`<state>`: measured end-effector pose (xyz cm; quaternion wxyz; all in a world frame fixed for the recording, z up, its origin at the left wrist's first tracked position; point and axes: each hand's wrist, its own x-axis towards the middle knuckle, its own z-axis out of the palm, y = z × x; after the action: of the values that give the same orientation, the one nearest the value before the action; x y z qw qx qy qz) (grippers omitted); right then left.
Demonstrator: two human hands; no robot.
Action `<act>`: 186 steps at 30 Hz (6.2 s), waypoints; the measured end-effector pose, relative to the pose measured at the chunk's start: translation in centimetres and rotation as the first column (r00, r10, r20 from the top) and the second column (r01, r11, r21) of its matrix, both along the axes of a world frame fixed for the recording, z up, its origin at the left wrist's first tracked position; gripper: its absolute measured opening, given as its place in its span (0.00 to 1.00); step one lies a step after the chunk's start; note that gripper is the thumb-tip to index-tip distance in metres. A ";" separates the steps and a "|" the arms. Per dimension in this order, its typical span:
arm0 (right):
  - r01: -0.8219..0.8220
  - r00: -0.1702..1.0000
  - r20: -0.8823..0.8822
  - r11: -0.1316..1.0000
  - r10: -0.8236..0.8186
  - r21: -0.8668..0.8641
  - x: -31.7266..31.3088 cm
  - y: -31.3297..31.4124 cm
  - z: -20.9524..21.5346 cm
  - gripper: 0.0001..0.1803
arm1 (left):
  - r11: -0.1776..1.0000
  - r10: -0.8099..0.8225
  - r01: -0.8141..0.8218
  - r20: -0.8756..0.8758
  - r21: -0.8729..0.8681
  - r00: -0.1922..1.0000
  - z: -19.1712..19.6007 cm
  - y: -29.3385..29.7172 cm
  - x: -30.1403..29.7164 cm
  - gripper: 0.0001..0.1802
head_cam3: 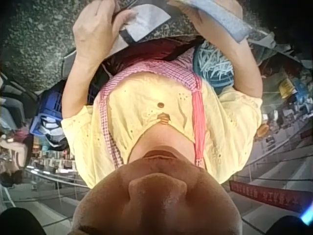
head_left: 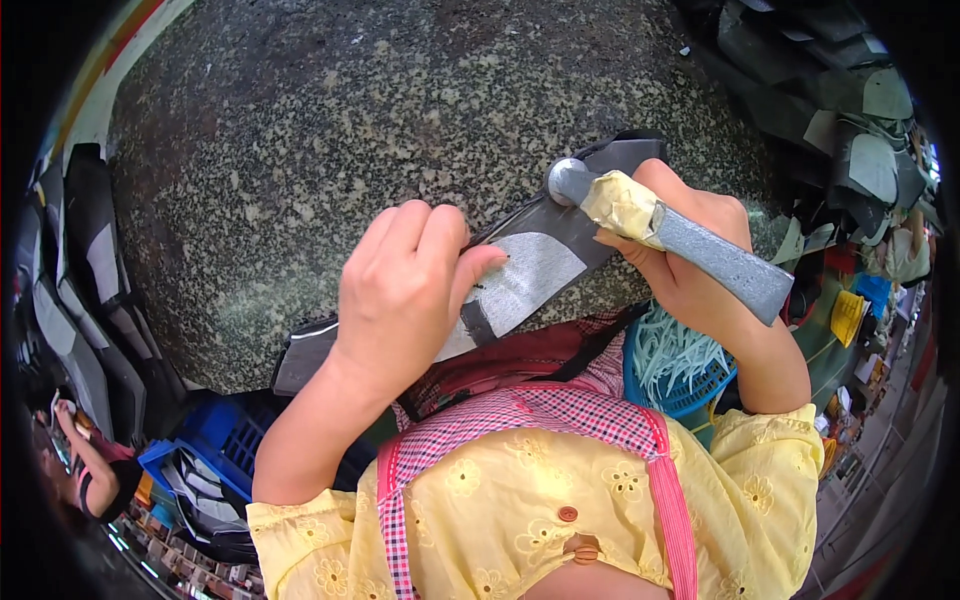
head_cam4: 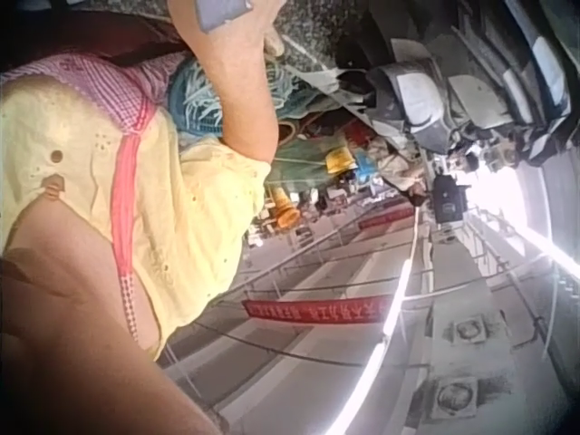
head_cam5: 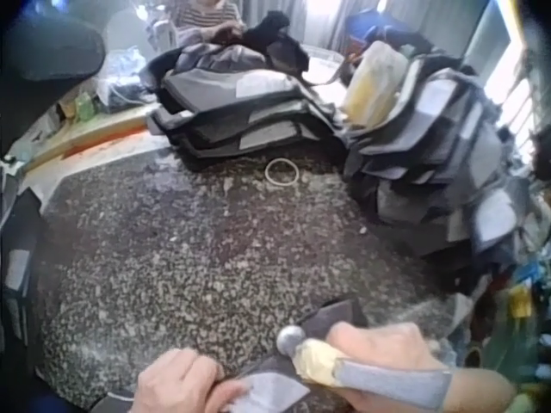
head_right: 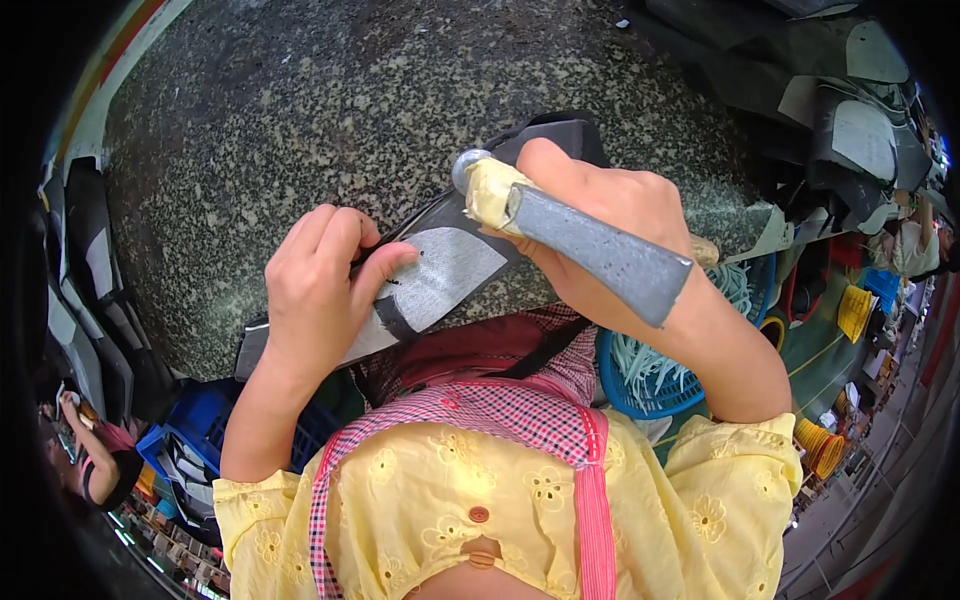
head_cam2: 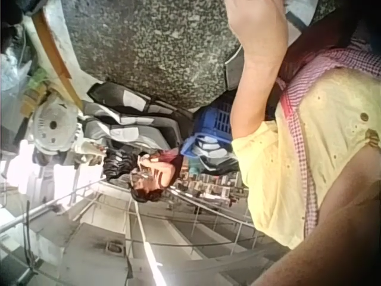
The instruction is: The person is hammering and assembling various shoe components on a workbench in a factory.
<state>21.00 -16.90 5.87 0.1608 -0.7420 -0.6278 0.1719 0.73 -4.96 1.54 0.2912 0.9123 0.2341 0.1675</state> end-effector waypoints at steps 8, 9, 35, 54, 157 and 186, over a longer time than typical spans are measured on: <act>-0.012 1.000 0.021 0.998 0.011 0.054 -0.2 -0.1 -0.2 0.16 | 0.996 0.002 -0.007 0.063 0.086 0.998 0.4 0.7 0.3 0.14; 0.000 1.000 0.014 0.998 -0.001 0.057 -0.3 -0.2 -0.2 0.16 | 0.996 0.003 -0.008 0.063 0.087 0.998 0.3 0.5 0.4 0.14; -0.095 0.995 0.025 0.995 0.095 0.001 -2.0 0.7 0.1 0.14 | 0.997 -0.018 0.023 0.066 -0.075 0.998 0.1 0.5 -1.0 0.17; -0.046 0.998 -0.030 0.994 0.049 0.100 -2.4 -0.6 -1.0 0.13 | 0.995 0.080 -0.089 -0.175 -0.042 0.981 1.8 0.2 -2.8 0.16; 0.015 0.981 -0.181 0.901 0.071 0.434 -1.7 1.1 2.1 0.15 | 0.919 -0.272 0.152 0.306 0.364 0.912 0.6 1.6 -5.5 0.18; 0.360 0.125 -0.980 0.928 -0.154 -0.100 -5.5 0.2 -0.7 0.21 | 0.945 0.246 -0.108 0.454 -0.309 0.857 1.6 -3.3 -1.2 0.12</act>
<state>15.53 -16.69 5.14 0.6102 -0.5388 -0.2515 0.5235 -0.48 -8.23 3.13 0.4463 0.7663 0.2576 0.3838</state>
